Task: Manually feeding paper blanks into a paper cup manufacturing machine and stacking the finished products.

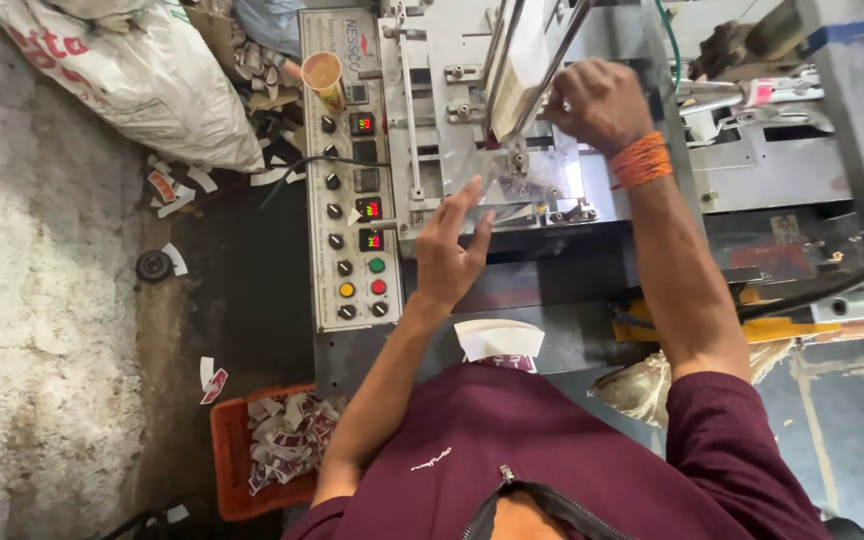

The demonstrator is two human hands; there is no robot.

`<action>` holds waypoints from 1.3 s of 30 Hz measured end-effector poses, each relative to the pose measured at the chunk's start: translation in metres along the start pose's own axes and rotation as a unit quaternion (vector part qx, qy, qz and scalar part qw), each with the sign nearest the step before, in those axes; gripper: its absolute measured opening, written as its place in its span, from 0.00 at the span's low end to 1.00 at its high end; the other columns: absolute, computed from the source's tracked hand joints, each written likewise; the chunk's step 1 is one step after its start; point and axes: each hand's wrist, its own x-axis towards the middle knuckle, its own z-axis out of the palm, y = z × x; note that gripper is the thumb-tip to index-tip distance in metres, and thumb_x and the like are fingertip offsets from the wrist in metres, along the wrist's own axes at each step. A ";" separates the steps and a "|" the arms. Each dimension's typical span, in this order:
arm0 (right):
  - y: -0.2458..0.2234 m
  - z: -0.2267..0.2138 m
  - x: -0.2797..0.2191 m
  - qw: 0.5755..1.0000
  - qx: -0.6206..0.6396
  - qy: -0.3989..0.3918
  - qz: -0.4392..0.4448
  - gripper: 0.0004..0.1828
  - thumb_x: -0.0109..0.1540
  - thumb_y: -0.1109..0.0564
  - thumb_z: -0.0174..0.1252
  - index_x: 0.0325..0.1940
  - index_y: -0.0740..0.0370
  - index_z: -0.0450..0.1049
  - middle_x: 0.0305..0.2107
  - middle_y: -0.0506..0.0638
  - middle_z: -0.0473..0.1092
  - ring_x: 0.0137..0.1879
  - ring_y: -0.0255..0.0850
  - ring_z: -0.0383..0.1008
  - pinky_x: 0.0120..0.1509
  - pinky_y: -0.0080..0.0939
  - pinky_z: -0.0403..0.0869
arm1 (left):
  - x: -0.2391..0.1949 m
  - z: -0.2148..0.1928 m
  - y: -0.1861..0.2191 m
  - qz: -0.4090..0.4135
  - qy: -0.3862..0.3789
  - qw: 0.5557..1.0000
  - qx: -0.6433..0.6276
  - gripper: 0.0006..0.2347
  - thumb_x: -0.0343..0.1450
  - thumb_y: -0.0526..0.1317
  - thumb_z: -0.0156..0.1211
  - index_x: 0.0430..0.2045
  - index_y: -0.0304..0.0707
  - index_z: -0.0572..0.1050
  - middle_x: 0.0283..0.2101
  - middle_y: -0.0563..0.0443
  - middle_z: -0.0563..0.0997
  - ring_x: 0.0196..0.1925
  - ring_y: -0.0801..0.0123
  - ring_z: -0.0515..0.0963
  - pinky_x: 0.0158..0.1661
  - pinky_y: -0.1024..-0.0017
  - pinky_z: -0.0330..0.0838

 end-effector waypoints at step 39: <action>-0.037 0.059 -0.018 0.333 0.650 0.111 0.674 0.08 0.61 0.58 0.60 0.33 0.67 0.76 0.24 0.51 0.75 0.28 0.37 0.78 0.34 0.35 0.80 | 0.122 0.088 -0.066 0.024 -0.027 0.991 0.126 0.08 0.70 0.43 0.65 0.32 0.36 0.81 0.32 0.42 0.84 0.32 0.49 0.84 0.33 0.58 0.77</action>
